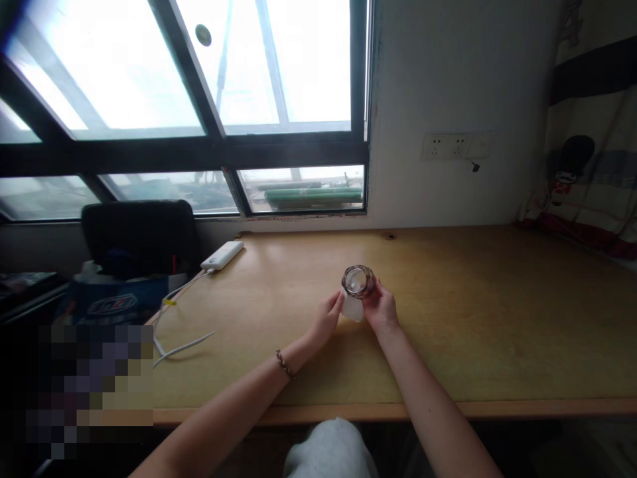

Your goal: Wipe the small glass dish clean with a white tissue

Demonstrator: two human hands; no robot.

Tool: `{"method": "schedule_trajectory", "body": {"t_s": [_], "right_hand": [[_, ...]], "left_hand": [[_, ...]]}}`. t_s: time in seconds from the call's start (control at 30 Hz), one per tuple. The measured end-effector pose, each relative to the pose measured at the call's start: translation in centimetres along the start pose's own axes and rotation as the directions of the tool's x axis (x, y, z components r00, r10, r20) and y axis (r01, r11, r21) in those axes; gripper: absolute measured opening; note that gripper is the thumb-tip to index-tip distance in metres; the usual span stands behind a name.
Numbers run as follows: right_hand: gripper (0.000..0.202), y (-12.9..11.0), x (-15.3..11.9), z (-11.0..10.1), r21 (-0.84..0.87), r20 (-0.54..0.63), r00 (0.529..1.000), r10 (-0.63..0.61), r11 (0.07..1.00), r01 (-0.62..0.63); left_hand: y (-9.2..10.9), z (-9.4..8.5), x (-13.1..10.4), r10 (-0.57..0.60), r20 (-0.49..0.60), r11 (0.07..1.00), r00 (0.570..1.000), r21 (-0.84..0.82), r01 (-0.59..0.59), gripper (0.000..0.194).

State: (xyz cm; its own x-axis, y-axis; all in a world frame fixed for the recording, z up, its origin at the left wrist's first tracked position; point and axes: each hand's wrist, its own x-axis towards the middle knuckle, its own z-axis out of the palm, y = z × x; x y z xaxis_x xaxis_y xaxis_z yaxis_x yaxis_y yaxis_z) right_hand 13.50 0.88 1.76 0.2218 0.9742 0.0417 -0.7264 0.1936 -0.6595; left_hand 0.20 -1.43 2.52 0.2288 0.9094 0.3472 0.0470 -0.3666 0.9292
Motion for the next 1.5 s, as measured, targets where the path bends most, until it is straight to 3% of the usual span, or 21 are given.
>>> {"method": "schedule_trajectory", "body": {"t_s": [0.17, 0.33, 0.47, 0.63, 0.77, 0.9, 1.03, 1.13, 1.23, 1.3, 1.37, 1.43, 1.5], "right_hand": [[0.013, 0.2, 0.3, -0.2, 0.003, -0.003, 1.0, -0.013, 1.0, 0.013], [0.013, 0.7, 0.3, -0.3, 0.101, -0.029, 0.998, 0.059, 0.993, -0.056], [0.015, 0.6, 0.3, -0.2, 0.154, -0.044, 0.994, 0.095, 0.984, -0.088], [0.021, -0.1, 0.3, 0.0, 0.262, -0.111, 0.987, 0.118, 0.961, -0.085], [0.021, 0.1, 0.0, 0.1, 0.274, -0.076, 0.984, 0.159, 0.953, -0.132], [0.013, 0.8, -0.5, 0.4, 0.198, -0.018, 0.985, 0.17, 0.966, -0.164], [0.004, 1.1, -1.1, 1.0, 0.092, 0.041, 0.985, 0.165, 0.981, -0.168], [0.004, 0.9, -1.7, 1.7, -0.048, 0.077, 0.988, 0.135, 0.99, -0.132], [0.014, 0.7, -2.5, 2.3, -0.307, 0.153, 0.986, 0.064, 0.952, -0.015], [0.018, 0.6, -3.0, 2.5, -0.514, 0.218, 0.976, -0.027, 0.847, 0.138], [0.019, 0.5, -3.6, 2.7, -0.683, 0.302, 0.944, -0.132, 0.661, 0.311], [0.018, 0.4, -4.1, 2.9, -0.768, 0.393, 0.896, -0.205, 0.462, 0.443], [0.017, 0.2, -4.6, 3.1, -0.793, 0.466, 0.856, -0.224, 0.324, 0.516]], "left_hand": [[0.1, 0.3, -0.7, 0.1, -0.015, 0.987, 0.995, 0.13, -0.097, 0.037], [-1.3, 0.4, -0.9, 0.2, -0.025, 0.937, 0.98, 0.298, -0.183, 0.057], [-1.9, 0.5, -1.1, 0.244, 0.054, 0.861, 0.968, 0.447, -0.242, 0.068], [-0.7, 0.5, -1.4, 0.339, 0.211, 0.727, 0.917, 0.56, -0.397, 0.071], [0.1, 0.3, -1.3, 0.387, 0.33, 0.639, 0.861, 0.577, -0.509, 0.067], [0.3, -0.1, -0.9, 0.407, 0.347, 0.615, 0.845, 0.58, -0.535, 0.066], [0.3, -0.6, -0.5, 0.41, 0.253, 0.66, 0.876, 0.581, -0.477, 0.062], [0.4, -1.0, -0.1, 0.364, 0.105, 0.779, 0.925, 0.51, -0.364, 0.059], [0.3, -1.4, 0.5, 0.236, -0.082, 0.923, 0.968, 0.332, -0.196, 0.05], [0.1, -1.6, 1.0, 0.122, -0.157, 0.981, 0.98, 0.171, -0.095, 0.042], [-0.2, -1.8, 1.4, -0.001, -0.165, 1.0, 0.986, -0.022, -0.002, 0.036], [-0.5, -1.9, 1.7, -0.129, -0.094, 0.964, 0.987, -0.244, 0.102, 0.033], [-0.8, -2.1, 1.9, -0.238, 0.033, 0.866, 0.971, -0.445, 0.228, 0.031]]}}
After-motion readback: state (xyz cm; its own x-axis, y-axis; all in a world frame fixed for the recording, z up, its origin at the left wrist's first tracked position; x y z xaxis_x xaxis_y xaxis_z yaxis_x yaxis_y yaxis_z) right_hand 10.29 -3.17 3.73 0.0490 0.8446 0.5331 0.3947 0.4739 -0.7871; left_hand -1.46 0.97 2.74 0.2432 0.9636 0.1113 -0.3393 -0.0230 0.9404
